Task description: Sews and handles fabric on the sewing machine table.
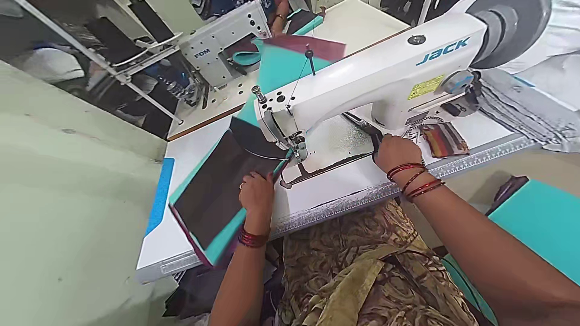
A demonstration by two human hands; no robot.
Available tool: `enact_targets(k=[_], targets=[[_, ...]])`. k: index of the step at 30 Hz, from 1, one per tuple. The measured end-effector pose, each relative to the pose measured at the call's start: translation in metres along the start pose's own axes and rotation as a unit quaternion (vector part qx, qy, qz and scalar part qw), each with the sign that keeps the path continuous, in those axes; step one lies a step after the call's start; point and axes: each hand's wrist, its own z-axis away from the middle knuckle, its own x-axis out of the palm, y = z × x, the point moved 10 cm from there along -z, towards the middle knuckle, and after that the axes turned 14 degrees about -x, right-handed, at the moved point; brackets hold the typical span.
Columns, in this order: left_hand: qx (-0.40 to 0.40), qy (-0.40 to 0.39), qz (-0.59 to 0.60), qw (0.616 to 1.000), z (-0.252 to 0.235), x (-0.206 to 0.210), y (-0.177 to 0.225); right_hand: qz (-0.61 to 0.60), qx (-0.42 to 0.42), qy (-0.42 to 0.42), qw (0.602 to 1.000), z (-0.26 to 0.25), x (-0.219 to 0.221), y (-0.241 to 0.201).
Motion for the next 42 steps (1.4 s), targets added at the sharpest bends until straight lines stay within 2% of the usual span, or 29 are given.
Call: enact_targets(k=[2,4,6,7,8,11,14,18,22,25,27,29,32,36,40,42], targets=[[0.017,-0.043,-0.038,0.998,0.022,-0.005,-0.006,-0.017,-0.007,-0.012,1.000,0.008,-0.006,0.003],[0.066,-0.065,-0.080,0.992,0.032,-0.009,-0.005,-0.095,-0.010,-0.038,0.995,0.013,-0.002,0.011],[0.154,-0.013,-0.056,0.986,0.024,-0.011,-0.003,-0.208,0.001,-0.079,0.975,0.022,0.015,0.021],[0.211,0.043,-0.019,0.976,0.015,-0.009,-0.003,-0.269,0.008,-0.110,0.957,0.032,0.026,0.024],[0.260,0.090,0.033,0.961,0.004,-0.004,-0.006,-0.335,0.014,-0.129,0.933,0.046,0.034,0.025],[0.300,0.087,0.133,0.941,-0.021,0.017,-0.014,-0.516,0.024,-0.205,0.831,0.099,0.060,0.014],[0.297,0.085,0.148,0.939,-0.022,0.020,-0.016,-0.630,0.035,-0.298,0.717,0.149,0.085,-0.021],[0.295,0.086,0.141,0.941,-0.023,0.021,-0.017,-0.713,0.054,-0.357,0.601,0.181,0.118,-0.090],[0.288,0.079,0.141,0.944,-0.024,0.022,-0.019,-0.783,0.101,-0.319,0.524,0.167,0.129,-0.148],[0.280,0.070,0.144,0.947,-0.025,0.023,-0.019,-0.809,0.126,-0.288,0.497,0.150,0.128,-0.172],[0.273,0.071,0.143,0.949,-0.025,0.022,-0.020,-0.808,0.123,-0.288,0.499,0.146,0.129,-0.175],[0.249,0.063,0.134,0.957,-0.024,0.023,-0.025,-0.792,0.110,-0.303,0.519,0.150,0.129,-0.167],[0.179,0.061,0.095,0.977,-0.014,0.022,-0.045,-0.734,0.073,-0.343,0.582,0.162,0.122,-0.135],[0.042,0.029,-0.008,0.999,-0.003,0.015,-0.087,-0.605,-0.005,-0.339,0.720,0.162,0.105,-0.073],[-0.058,0.013,-0.013,0.998,-0.037,0.009,-0.120,-0.402,-0.079,-0.291,0.865,0.128,0.076,-0.026],[-0.122,0.006,-0.011,0.992,-0.055,0.007,-0.130,-0.281,-0.092,-0.269,0.917,0.106,0.060,-0.013]])
